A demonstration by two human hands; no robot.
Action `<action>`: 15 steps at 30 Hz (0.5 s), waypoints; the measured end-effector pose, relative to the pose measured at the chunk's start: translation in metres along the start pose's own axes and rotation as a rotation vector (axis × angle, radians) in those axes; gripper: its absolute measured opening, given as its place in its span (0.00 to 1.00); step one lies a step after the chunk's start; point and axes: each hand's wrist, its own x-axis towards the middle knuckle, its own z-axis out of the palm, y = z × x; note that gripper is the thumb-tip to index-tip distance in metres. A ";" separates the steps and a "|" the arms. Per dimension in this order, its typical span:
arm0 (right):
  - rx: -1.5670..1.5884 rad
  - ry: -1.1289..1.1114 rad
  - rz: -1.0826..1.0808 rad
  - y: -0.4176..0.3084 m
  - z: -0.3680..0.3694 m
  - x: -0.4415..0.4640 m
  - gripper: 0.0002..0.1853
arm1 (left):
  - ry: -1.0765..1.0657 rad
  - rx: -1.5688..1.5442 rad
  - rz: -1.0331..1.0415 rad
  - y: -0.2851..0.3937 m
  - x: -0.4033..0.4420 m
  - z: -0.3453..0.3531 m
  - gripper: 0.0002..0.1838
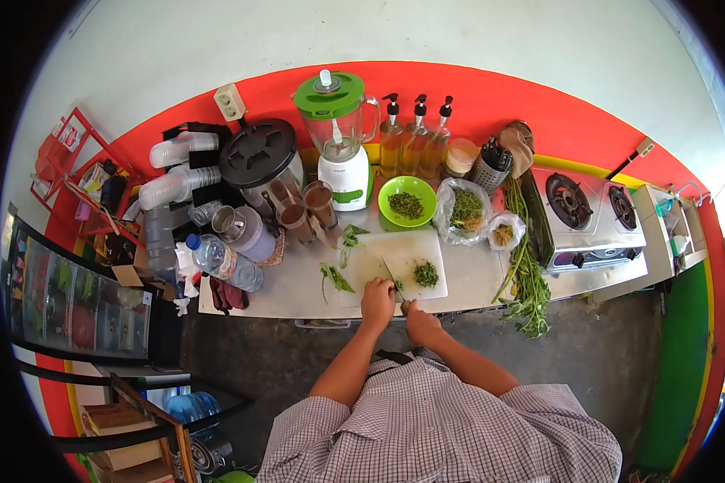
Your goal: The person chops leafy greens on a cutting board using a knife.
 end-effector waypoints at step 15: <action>0.027 0.005 -0.014 -0.004 0.001 -0.012 0.24 | 0.047 0.071 0.080 -0.004 -0.003 -0.001 0.06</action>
